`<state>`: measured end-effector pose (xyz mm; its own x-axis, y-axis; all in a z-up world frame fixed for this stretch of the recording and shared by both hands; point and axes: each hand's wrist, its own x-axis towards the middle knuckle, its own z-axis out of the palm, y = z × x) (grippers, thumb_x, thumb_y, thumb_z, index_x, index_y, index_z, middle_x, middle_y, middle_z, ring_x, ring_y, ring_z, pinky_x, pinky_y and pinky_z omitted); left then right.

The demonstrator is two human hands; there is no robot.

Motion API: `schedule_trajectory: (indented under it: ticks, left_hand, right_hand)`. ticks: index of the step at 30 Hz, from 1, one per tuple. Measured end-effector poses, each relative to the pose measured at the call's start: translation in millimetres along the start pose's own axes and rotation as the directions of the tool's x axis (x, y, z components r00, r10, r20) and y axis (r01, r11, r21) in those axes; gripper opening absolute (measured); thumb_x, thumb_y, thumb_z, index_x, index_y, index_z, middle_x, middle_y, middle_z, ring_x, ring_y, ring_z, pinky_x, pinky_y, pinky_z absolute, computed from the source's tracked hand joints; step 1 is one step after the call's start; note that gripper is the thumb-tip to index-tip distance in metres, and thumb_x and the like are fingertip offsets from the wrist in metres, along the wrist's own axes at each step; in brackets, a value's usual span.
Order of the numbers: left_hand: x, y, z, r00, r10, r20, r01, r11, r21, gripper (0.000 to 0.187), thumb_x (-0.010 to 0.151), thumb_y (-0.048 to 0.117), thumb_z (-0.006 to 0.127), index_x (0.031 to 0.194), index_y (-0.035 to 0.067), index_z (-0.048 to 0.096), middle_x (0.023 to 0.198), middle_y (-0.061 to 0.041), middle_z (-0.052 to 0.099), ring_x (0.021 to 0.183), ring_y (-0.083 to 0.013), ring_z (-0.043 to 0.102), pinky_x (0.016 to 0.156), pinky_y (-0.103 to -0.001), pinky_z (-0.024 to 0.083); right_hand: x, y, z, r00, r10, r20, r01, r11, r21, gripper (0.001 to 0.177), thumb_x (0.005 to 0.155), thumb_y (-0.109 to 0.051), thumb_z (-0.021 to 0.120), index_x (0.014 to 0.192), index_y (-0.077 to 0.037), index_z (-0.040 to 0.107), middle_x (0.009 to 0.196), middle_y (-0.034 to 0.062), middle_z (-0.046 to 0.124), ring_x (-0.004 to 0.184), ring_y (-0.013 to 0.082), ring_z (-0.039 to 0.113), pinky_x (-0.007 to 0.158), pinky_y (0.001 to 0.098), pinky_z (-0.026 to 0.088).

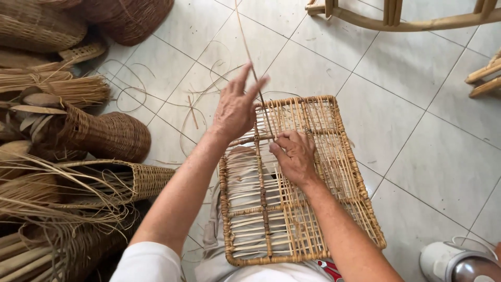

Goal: Weaving thin rattan strips into a rectangular frame to create a mesh surface.

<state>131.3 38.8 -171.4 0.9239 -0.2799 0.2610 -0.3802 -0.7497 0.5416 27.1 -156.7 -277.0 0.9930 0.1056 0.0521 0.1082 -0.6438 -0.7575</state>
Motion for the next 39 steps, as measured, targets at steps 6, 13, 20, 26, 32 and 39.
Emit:
schedule_trajectory:
  ticks: [6,13,20,26,32,39]
  left_hand:
    - [16.8,-67.2,-8.5,0.932,0.192,0.308,-0.310,0.862,0.401,0.020,0.102,0.039,0.066,0.115,0.025,0.070,0.146,-0.006,0.059,0.141,-0.0360,0.047,0.108,-0.053,0.044]
    - [26.5,-136.7,-111.1,0.954,0.263,-0.142,-0.157,0.846,0.510,0.011,0.109,0.029,0.064,0.113,0.031,0.075,0.097,0.006,0.074,0.091,-0.0168,0.067,0.086,-0.037,0.047]
    - [-11.4,-145.3,-164.2,0.933,-0.260,-0.249,0.280,0.959,0.046,0.022,0.114,0.020,0.055,0.125,0.013,0.073,0.094,-0.004,0.072,0.079,-0.0141,0.065,0.065,-0.032,0.053]
    - [-56.7,-254.3,-158.7,0.821,-0.501,-0.274,0.560,0.800,0.216,0.029,0.116,0.039,0.051,0.119,0.014,0.065,0.096,-0.025,0.071,0.100,-0.0477,0.068,0.082,-0.063,0.050]
    - [-72.1,-206.4,-196.6,0.646,-0.754,0.115,0.738,0.657,0.158,0.043,0.090,0.043,0.053,0.132,0.031,0.057,0.082,-0.012,0.069,0.083,-0.0321,0.071,0.081,-0.055,0.053]
    - [-76.8,-129.4,-128.9,0.761,-0.648,0.033,0.602,0.686,-0.410,0.024,0.108,0.013,0.051,0.122,0.013,0.070,0.081,-0.002,0.064,0.070,-0.0082,0.061,0.061,-0.019,0.055]
  right_hand:
    - [-1.6,-15.2,-7.7,1.000,-0.020,-0.016,0.021,0.997,0.070,0.033,0.102,-0.053,0.060,0.089,-0.027,0.075,0.118,0.0014,0.069,0.124,0.0311,0.060,0.111,0.0511,0.037]
    - [-2.7,-8.1,-3.1,0.996,-0.019,-0.087,0.039,0.971,0.237,0.041,0.102,-0.055,0.052,0.087,-0.026,0.076,0.128,0.0019,0.067,0.117,0.0306,0.057,0.107,0.0533,0.036]
    - [-3.7,-6.6,-2.9,0.994,-0.046,-0.099,0.076,0.944,0.322,0.047,0.101,-0.054,0.049,0.087,-0.019,0.076,0.134,0.0069,0.064,0.120,0.0275,0.053,0.100,0.0542,0.042]
    - [-6.7,-18.7,-15.0,0.994,-0.033,-0.105,0.074,0.904,0.422,0.032,0.106,-0.039,0.061,0.087,-0.017,0.077,0.124,0.0142,0.066,0.119,0.0411,0.062,0.107,0.0543,0.043]
    - [-6.6,-29.0,-22.4,0.998,0.059,-0.036,-0.031,0.851,0.525,0.032,0.107,-0.038,0.058,0.091,-0.015,0.074,0.130,0.0160,0.062,0.126,0.0400,0.059,0.110,0.0574,0.039]
    - [-6.4,-36.0,-26.6,0.997,0.081,-0.004,-0.065,0.823,0.565,0.035,0.108,-0.041,0.057,0.092,-0.014,0.073,0.132,0.0178,0.059,0.130,0.0405,0.056,0.112,0.0599,0.036]
